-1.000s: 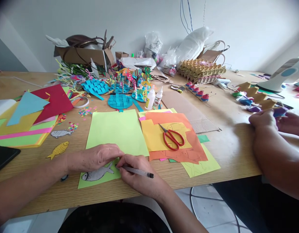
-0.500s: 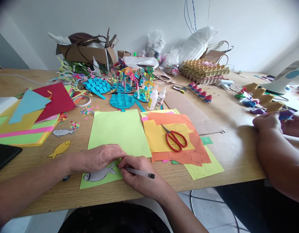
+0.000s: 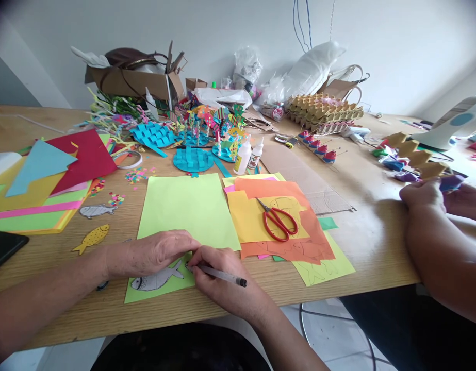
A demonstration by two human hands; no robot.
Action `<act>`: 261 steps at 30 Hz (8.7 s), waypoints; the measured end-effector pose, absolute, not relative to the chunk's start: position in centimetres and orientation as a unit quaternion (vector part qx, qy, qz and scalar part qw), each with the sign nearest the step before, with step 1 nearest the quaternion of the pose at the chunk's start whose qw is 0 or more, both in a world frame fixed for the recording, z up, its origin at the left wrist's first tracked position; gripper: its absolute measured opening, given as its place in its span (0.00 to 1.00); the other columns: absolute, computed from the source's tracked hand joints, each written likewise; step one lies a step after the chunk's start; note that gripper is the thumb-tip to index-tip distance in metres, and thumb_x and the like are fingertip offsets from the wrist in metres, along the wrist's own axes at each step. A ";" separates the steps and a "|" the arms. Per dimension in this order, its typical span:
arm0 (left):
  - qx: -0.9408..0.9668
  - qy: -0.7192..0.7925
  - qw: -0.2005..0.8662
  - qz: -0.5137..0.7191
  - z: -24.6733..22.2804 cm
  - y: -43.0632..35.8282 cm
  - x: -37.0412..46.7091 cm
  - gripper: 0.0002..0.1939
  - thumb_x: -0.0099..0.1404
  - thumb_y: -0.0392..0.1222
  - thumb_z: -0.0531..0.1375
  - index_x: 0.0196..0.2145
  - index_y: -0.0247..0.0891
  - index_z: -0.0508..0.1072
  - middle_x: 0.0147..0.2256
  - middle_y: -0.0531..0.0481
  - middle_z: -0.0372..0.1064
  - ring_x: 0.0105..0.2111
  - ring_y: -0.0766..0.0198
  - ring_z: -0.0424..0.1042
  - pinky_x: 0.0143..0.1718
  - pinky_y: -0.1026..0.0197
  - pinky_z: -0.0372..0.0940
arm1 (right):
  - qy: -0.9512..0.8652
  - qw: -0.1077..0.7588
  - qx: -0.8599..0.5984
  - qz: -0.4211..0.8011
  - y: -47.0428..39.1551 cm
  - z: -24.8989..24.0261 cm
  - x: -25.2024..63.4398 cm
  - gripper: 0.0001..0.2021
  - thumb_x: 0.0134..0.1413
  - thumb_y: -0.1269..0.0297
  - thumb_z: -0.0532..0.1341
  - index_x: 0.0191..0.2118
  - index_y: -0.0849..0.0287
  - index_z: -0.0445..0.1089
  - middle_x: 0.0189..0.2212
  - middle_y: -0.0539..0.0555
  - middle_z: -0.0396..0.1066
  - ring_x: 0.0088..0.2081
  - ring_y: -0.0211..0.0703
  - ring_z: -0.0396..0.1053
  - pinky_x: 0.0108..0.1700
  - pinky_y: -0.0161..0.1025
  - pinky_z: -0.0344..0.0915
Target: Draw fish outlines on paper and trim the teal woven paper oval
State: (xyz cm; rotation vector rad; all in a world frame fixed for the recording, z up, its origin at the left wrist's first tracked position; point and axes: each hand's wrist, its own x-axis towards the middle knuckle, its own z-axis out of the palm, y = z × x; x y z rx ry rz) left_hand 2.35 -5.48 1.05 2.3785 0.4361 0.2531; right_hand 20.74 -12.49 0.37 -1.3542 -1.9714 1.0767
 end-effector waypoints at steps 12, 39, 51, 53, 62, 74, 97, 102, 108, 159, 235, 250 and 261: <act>0.916 0.168 0.348 0.106 0.7 -5.5 2.2 0.13 0.67 0.30 0.46 0.40 0.37 0.69 0.35 0.48 0.68 0.36 0.63 0.66 0.40 0.63 0.61 | -0.736 0.250 -0.490 0.395 -12.6 0.2 20.8 0.08 0.49 0.73 0.54 0.32 0.58 0.69 0.26 0.48 0.70 0.26 0.34 0.65 0.30 0.30 0.60; 0.933 0.102 0.318 0.133 0.4 -5.6 2.4 0.15 0.65 0.25 0.49 0.37 0.36 0.75 0.38 0.46 0.72 0.39 0.62 0.66 0.43 0.62 0.60 | -0.747 0.216 -0.488 0.396 -13.5 1.7 21.6 0.07 0.48 0.75 0.54 0.30 0.58 0.66 0.21 0.46 0.64 0.24 0.33 0.61 0.27 0.29 0.57; 0.939 0.110 0.312 0.096 0.8 -5.7 2.3 0.19 0.65 0.25 0.48 0.41 0.39 0.74 0.41 0.46 0.70 0.41 0.62 0.66 0.45 0.62 0.60 | -0.735 0.209 -0.514 0.390 -14.4 1.4 22.8 0.06 0.48 0.75 0.55 0.29 0.58 0.66 0.22 0.46 0.65 0.25 0.34 0.62 0.28 0.29 0.58; 0.941 0.110 0.302 0.101 0.6 -5.7 2.2 0.19 0.65 0.25 0.48 0.40 0.39 0.75 0.41 0.46 0.70 0.41 0.62 0.65 0.44 0.61 0.60 | -0.731 0.208 -0.516 0.395 -14.5 1.5 23.1 0.06 0.48 0.75 0.55 0.30 0.57 0.66 0.23 0.45 0.64 0.25 0.33 0.61 0.27 0.29 0.57; 0.955 0.093 0.265 0.096 0.6 -5.8 2.1 0.16 0.68 0.30 0.47 0.40 0.41 0.73 0.42 0.46 0.69 0.41 0.61 0.65 0.44 0.60 0.60 | -0.726 0.214 -0.515 0.402 -15.0 1.7 24.1 0.07 0.48 0.77 0.55 0.30 0.57 0.65 0.24 0.45 0.63 0.25 0.32 0.60 0.27 0.29 0.55; 0.971 0.087 0.213 0.062 0.6 -6.4 2.1 0.20 0.66 0.29 0.47 0.50 0.44 0.67 0.42 0.44 0.66 0.41 0.58 0.63 0.43 0.58 0.60 | -0.729 0.211 -0.507 0.409 -14.8 1.8 24.3 0.07 0.47 0.77 0.55 0.30 0.58 0.65 0.23 0.44 0.63 0.24 0.31 0.60 0.26 0.28 0.55; 0.987 0.093 0.122 0.035 1.2 -7.1 3.2 0.14 0.64 0.29 0.48 0.42 0.42 0.68 0.39 0.46 0.66 0.39 0.57 0.64 0.41 0.55 0.61 | -0.699 0.248 -0.534 0.407 -14.8 1.9 24.5 0.07 0.45 0.77 0.55 0.28 0.59 0.66 0.23 0.45 0.63 0.25 0.32 0.60 0.27 0.28 0.56; 0.986 0.074 0.134 0.068 1.1 -7.1 3.5 0.13 0.65 0.29 0.49 0.41 0.41 0.69 0.39 0.46 0.68 0.41 0.58 0.66 0.44 0.56 0.61 | -0.684 0.245 -0.549 0.412 -14.6 1.9 24.4 0.06 0.44 0.77 0.55 0.27 0.59 0.66 0.21 0.45 0.63 0.24 0.32 0.59 0.25 0.28 0.54; 0.983 0.078 0.153 0.059 0.9 -7.2 3.6 0.13 0.66 0.31 0.47 0.40 0.39 0.70 0.40 0.45 0.67 0.41 0.58 0.66 0.43 0.59 0.62 | -0.671 0.259 -0.554 0.419 -14.3 1.8 24.3 0.06 0.43 0.77 0.55 0.27 0.60 0.66 0.19 0.44 0.62 0.22 0.31 0.56 0.23 0.28 0.53; 0.970 0.110 0.207 0.069 0.7 -7.6 3.8 0.15 0.66 0.29 0.48 0.45 0.41 0.68 0.42 0.47 0.67 0.40 0.62 0.67 0.43 0.61 0.63 | -0.644 0.269 -0.588 0.409 -14.6 1.4 25.2 0.06 0.44 0.75 0.54 0.27 0.59 0.66 0.20 0.46 0.63 0.23 0.33 0.58 0.24 0.29 0.53; 0.979 0.129 0.154 0.022 0.5 -8.4 4.7 0.20 0.63 0.26 0.49 0.52 0.37 0.62 0.43 0.47 0.64 0.41 0.59 0.61 0.45 0.57 0.59 | -0.609 0.334 -0.609 0.383 -13.8 0.8 24.2 0.05 0.45 0.74 0.54 0.25 0.58 0.63 0.19 0.46 0.65 0.22 0.34 0.60 0.24 0.30 0.54; 0.978 0.130 0.162 0.025 0.8 -8.6 4.6 0.20 0.62 0.24 0.48 0.50 0.35 0.64 0.49 0.47 0.64 0.45 0.60 0.61 0.50 0.59 0.56 | -0.591 0.335 -0.631 0.375 -13.6 0.7 23.9 0.04 0.45 0.73 0.52 0.25 0.57 0.61 0.17 0.46 0.63 0.21 0.35 0.60 0.23 0.31 0.54; 0.977 0.124 0.172 0.035 0.7 -8.5 4.7 0.19 0.62 0.25 0.49 0.49 0.35 0.65 0.49 0.46 0.65 0.44 0.59 0.62 0.49 0.59 0.58 | -0.589 0.331 -0.630 0.384 -13.4 0.9 23.8 0.05 0.44 0.75 0.53 0.24 0.57 0.61 0.18 0.46 0.63 0.22 0.34 0.60 0.23 0.31 0.54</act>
